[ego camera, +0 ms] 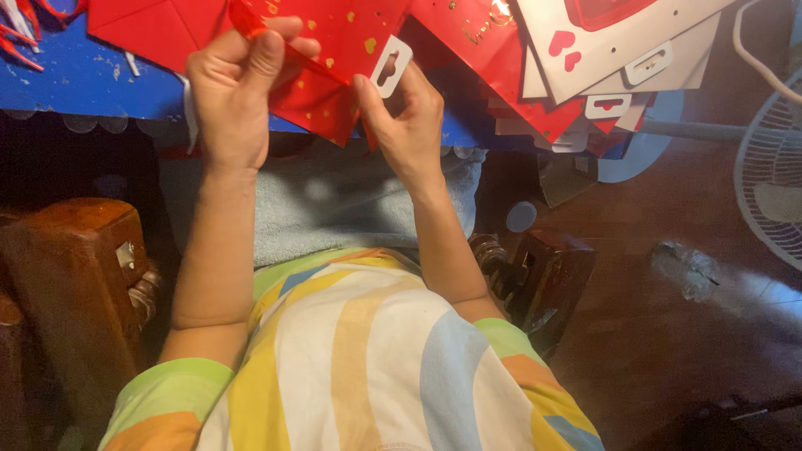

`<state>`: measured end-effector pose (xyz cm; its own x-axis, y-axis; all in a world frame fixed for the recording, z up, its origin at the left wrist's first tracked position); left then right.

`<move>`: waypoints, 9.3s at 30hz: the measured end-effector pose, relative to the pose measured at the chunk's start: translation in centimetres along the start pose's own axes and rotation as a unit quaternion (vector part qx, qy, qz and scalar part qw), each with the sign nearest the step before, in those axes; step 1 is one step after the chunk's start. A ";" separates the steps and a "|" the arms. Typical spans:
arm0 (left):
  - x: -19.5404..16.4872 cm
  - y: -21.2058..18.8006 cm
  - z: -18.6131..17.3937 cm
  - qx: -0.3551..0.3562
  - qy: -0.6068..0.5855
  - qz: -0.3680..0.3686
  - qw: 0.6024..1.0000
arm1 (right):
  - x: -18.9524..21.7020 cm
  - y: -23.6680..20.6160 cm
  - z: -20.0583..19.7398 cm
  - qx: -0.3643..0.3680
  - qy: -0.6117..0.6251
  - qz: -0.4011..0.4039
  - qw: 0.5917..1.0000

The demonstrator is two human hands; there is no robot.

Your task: The person assembles red gift bags by threading white and red ribbons through the bag handles and tying them. The person handles multiple bags and ribbons, adjusting and securing the ribbons to complete the assembly.

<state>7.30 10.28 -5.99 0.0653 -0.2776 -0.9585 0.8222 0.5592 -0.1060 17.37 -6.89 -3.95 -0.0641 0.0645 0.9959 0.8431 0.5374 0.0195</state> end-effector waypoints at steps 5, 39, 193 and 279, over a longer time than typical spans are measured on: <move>0.7 0.2 -2.8 -0.028 -0.137 -0.011 0.990 | -1.1 0.2 -0.2 0.009 0.019 0.040 0.999; -7.9 -4.2 -1.7 0.024 -0.098 0.061 0.993 | -2.1 0.2 0.0 0.063 0.094 0.092 0.989; 0.6 2.6 4.9 0.124 0.119 -0.127 0.977 | 0.1 0.3 -6.5 -0.107 0.243 -0.007 0.964; -2.1 0.1 5.9 0.087 0.187 0.059 0.977 | 3.7 -1.2 -10.6 -0.151 0.282 -0.095 0.943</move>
<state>10.65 6.29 -2.45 -0.0200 0.1040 -0.9944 0.9073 0.4196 0.0257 21.77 -16.22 0.60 -0.0073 -0.5126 0.8586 0.9640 0.2247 0.1424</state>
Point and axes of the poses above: each hand's wrist, its own y-axis towards the middle knuckle, its own z-axis out of the palm, x = y × z, the point moved 10 cm from there along y, towards the middle knuckle, and after that the axes turned 9 degrees about y, right-handed, at the moved point
